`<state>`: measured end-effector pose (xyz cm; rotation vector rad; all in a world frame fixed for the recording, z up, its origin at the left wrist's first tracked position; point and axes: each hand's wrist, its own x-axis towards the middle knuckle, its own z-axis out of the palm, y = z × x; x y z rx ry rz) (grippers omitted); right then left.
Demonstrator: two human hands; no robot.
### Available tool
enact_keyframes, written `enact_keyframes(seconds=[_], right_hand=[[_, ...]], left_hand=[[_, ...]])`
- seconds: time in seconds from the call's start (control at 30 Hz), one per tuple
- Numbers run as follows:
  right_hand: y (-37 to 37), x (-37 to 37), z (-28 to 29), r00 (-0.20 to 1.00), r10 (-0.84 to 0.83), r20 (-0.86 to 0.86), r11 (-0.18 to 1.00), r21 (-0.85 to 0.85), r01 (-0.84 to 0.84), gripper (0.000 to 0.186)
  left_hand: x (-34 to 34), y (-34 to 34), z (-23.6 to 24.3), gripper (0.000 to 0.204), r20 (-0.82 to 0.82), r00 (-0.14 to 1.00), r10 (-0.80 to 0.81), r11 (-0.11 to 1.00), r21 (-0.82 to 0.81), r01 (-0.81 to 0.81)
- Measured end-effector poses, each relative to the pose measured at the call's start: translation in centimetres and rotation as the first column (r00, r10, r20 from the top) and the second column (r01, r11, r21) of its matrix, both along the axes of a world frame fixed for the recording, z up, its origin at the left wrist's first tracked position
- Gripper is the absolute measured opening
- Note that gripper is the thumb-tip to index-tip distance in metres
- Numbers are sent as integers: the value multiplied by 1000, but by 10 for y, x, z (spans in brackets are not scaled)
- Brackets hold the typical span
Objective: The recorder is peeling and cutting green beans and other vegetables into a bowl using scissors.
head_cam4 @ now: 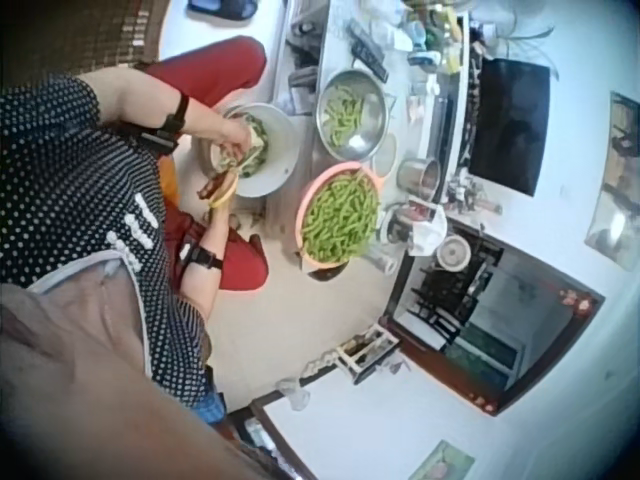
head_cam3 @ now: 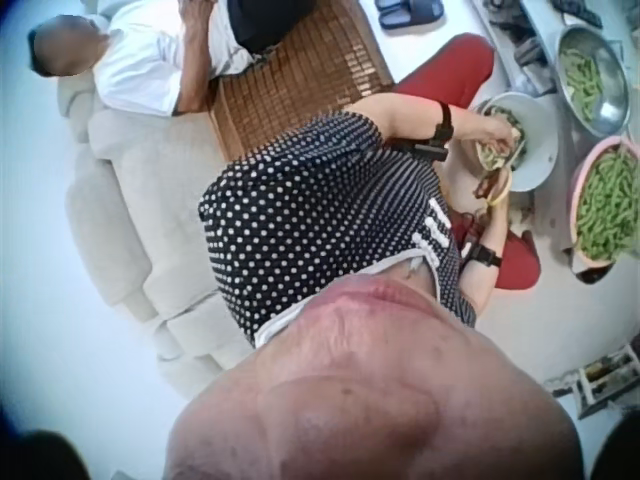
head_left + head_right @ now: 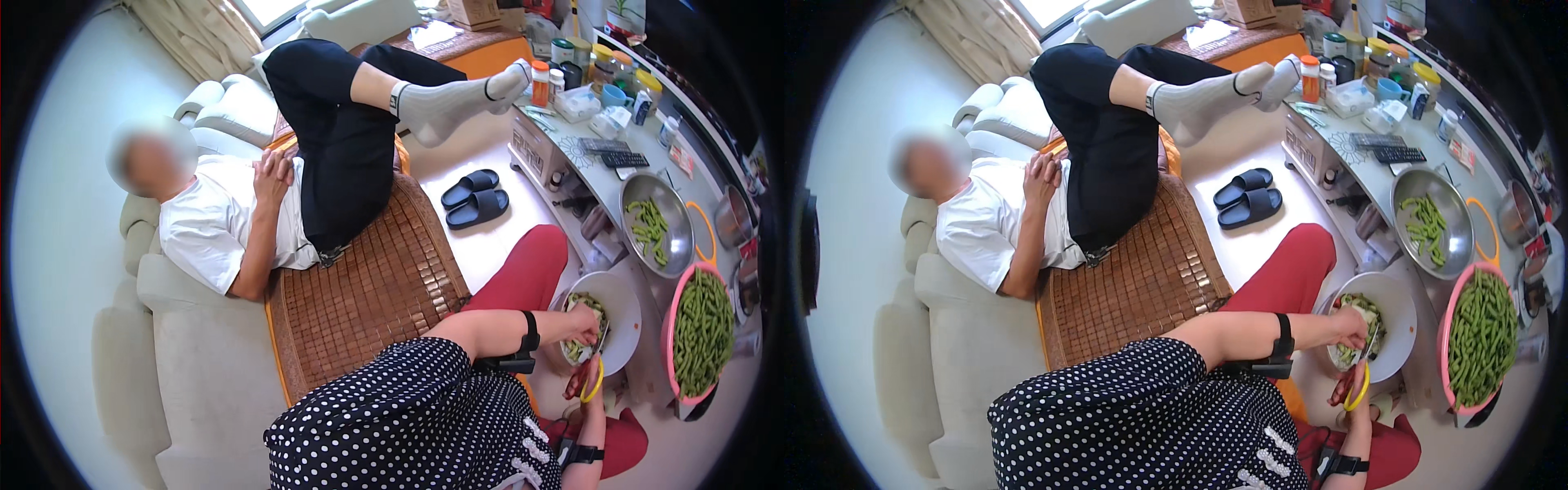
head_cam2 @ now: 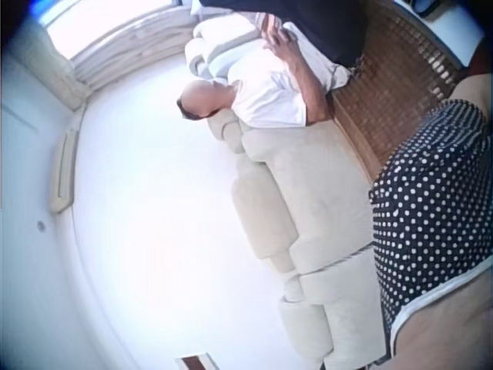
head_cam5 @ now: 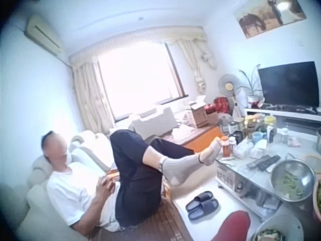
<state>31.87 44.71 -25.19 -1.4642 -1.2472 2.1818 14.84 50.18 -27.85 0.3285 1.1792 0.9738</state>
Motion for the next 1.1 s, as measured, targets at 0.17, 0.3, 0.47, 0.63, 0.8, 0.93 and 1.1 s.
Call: enact_keyframes(seconds=[0.17,0.3,0.47,0.63,0.8,0.93,1.1], right_hand=[[14,-7,-1,996,59,70,996,-75,-54,74],[25,-9,20,948,179,262,984,-43,-174,75],[30,39,-2,896,15,443,999,25,-29,68],[7,20,48,998,54,-22,983,176,-49,52],[32,8,47,733,186,654,891,202,-406,85],[27,25,41,773,56,632,930,248,-270,89],[15,33,18,757,2,653,921,294,-256,87]], left_hand=[[-13,4,7,4,-157,983,-99,989,-128,80],[-22,11,1,5,-446,816,-369,927,-240,288],[4,16,-10,12,-732,628,-262,944,-60,324],[-30,29,62,8,-579,788,-210,869,259,422],[-52,89,187,15,-240,969,51,749,652,122],[-50,138,206,54,-746,666,-26,817,368,444],[-71,133,298,52,-730,584,355,296,681,670]])
